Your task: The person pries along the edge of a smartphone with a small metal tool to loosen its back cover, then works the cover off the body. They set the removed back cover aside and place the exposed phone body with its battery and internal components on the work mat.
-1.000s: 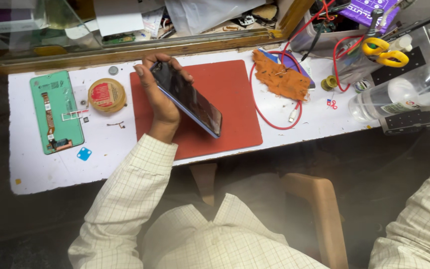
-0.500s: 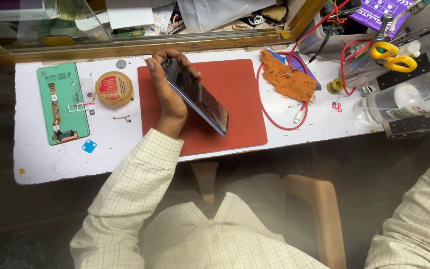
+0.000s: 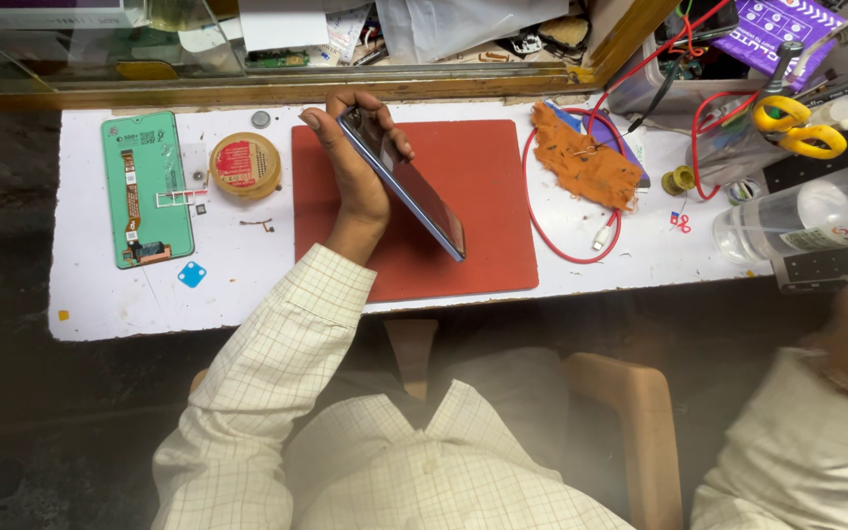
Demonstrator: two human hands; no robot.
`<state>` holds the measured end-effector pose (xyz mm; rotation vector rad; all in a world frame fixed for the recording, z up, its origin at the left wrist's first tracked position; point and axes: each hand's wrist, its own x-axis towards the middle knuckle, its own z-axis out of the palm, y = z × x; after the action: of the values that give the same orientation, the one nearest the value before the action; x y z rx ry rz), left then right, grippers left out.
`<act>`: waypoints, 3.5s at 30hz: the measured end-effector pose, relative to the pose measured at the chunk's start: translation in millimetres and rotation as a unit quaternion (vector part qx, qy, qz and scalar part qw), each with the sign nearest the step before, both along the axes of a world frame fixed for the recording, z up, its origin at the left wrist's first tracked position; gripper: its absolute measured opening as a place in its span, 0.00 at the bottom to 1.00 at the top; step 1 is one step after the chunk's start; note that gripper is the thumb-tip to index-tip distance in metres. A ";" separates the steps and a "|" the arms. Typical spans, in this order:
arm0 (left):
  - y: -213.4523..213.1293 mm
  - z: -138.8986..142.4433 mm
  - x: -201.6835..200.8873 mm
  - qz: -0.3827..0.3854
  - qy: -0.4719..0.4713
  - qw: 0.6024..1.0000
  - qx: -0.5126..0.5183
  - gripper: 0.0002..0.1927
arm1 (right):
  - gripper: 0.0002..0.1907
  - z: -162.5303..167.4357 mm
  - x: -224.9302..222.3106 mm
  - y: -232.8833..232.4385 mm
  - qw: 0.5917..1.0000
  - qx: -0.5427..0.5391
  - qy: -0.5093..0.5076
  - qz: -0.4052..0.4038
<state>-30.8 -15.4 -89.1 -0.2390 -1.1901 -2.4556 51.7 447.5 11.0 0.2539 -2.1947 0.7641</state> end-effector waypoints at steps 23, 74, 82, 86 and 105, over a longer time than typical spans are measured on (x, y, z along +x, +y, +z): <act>-5.8 0.3 1.4 0.108 -0.061 0.982 -0.140 0.37 | 0.11 5.9 -36.9 -338.0 0.909 -0.192 -0.174 0.327; -0.2 7.6 9.6 0.081 -0.036 0.991 -0.097 0.37 | 0.14 18.3 -22.2 -313.4 0.932 0.093 -0.030 0.349; -1.2 7.5 9.0 0.051 -0.035 0.995 -0.081 0.38 | 0.12 19.9 -28.0 -303.9 0.911 -0.010 -0.162 0.379; -1.7 4.7 7.6 0.054 -0.047 0.994 -0.084 0.39 | 0.12 15.6 -27.5 -295.8 0.900 -0.041 -0.192 0.390; 0.8 4.1 4.4 0.057 -0.047 0.992 -0.107 0.39 | 0.11 10.3 -14.8 -260.4 0.891 -0.013 -0.256 0.376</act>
<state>-26.4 -14.5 -85.0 -0.1122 -1.4663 -2.2635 36.9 187.1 21.2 1.0311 -2.5759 1.4043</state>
